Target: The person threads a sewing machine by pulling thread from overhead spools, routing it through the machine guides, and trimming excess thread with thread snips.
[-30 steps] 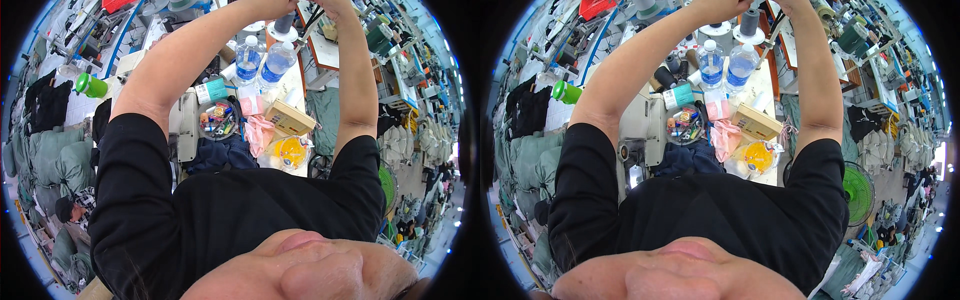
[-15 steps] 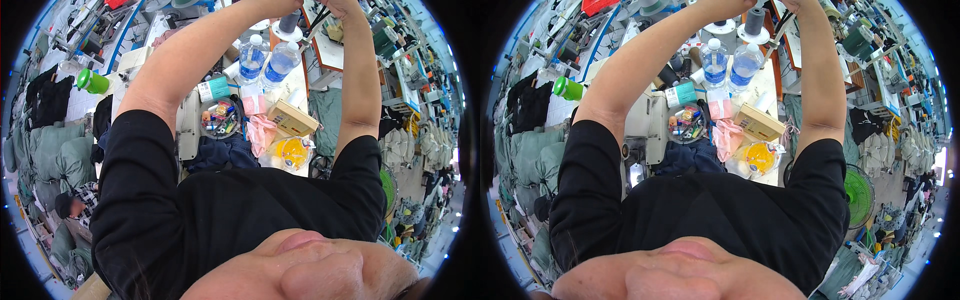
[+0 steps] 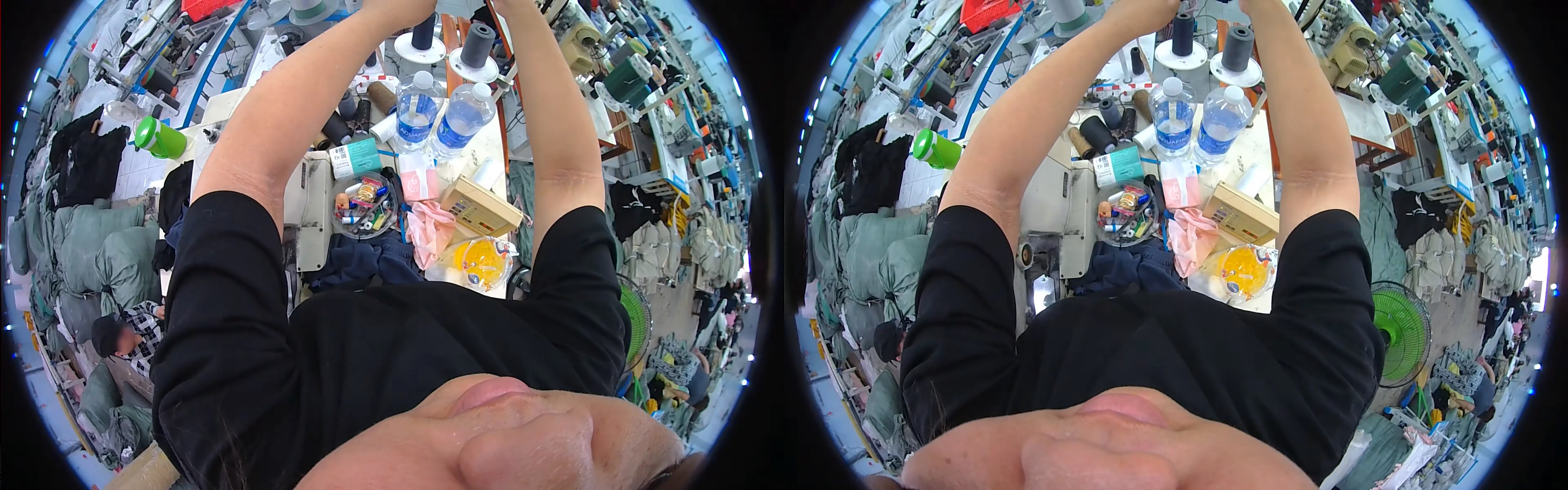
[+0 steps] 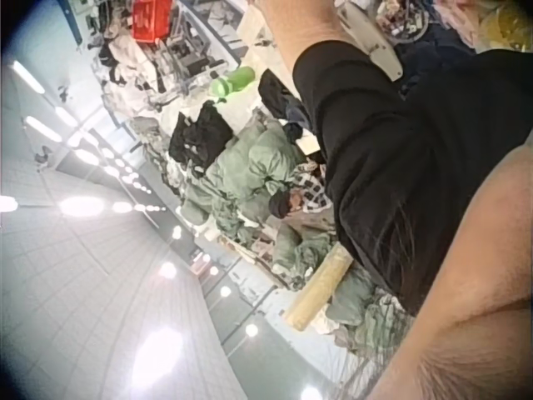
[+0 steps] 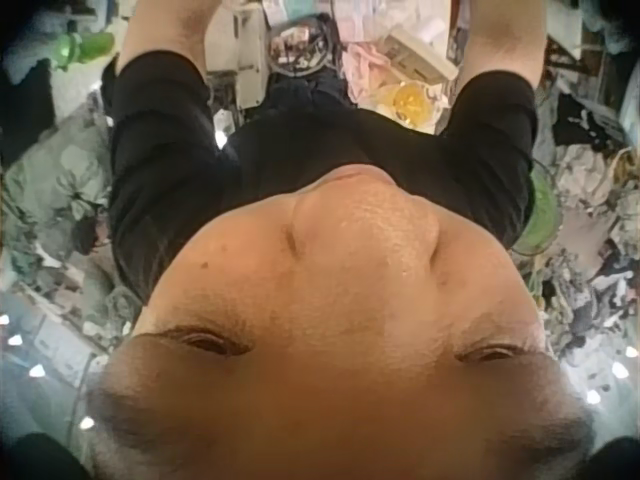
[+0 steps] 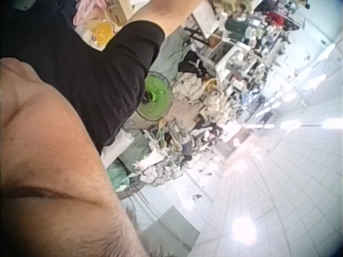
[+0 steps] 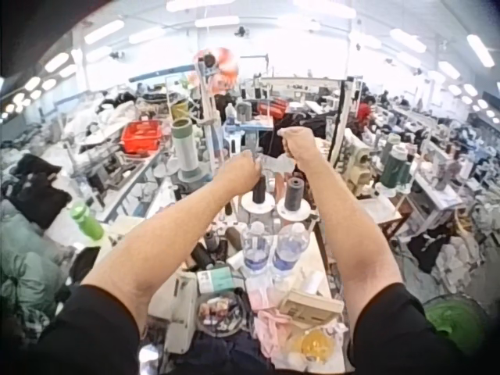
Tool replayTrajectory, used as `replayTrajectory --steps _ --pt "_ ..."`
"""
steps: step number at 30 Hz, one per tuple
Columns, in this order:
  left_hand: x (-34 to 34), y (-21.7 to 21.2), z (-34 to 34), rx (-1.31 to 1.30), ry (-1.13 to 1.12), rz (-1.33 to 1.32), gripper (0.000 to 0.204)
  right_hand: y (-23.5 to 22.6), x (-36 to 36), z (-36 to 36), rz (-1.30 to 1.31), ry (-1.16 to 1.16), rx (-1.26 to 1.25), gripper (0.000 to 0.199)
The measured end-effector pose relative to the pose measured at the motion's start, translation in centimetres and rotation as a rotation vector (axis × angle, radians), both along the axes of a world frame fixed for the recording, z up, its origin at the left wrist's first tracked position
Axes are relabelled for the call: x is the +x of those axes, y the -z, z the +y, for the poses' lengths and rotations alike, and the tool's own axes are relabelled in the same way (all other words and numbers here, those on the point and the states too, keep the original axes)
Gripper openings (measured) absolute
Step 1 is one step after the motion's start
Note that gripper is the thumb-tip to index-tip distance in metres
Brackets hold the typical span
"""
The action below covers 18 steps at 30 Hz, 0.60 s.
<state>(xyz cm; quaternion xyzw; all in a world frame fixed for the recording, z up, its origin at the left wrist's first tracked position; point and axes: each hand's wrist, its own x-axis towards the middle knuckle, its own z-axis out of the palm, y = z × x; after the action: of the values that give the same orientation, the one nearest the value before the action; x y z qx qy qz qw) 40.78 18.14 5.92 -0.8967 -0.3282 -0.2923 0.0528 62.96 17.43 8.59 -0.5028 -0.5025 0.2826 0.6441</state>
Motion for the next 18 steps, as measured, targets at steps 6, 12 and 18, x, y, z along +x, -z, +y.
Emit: replayTrajectory --steps 6,12,18 --pt "-0.1 -0.2 0.4 -0.012 0.034 0.187 0.030 -0.5 -2.5 2.6 -0.206 0.059 -0.066 0.023" --pt "0.3 1.0 2.3 -0.202 -0.114 0.039 0.030 0.8 -3.8 3.6 -0.417 0.148 -0.118 0.018" --pt "0.6 1.6 1.8 -0.213 -0.119 -0.016 0.030 2.3 -2.6 1.9 -0.445 0.118 -0.183 0.019"
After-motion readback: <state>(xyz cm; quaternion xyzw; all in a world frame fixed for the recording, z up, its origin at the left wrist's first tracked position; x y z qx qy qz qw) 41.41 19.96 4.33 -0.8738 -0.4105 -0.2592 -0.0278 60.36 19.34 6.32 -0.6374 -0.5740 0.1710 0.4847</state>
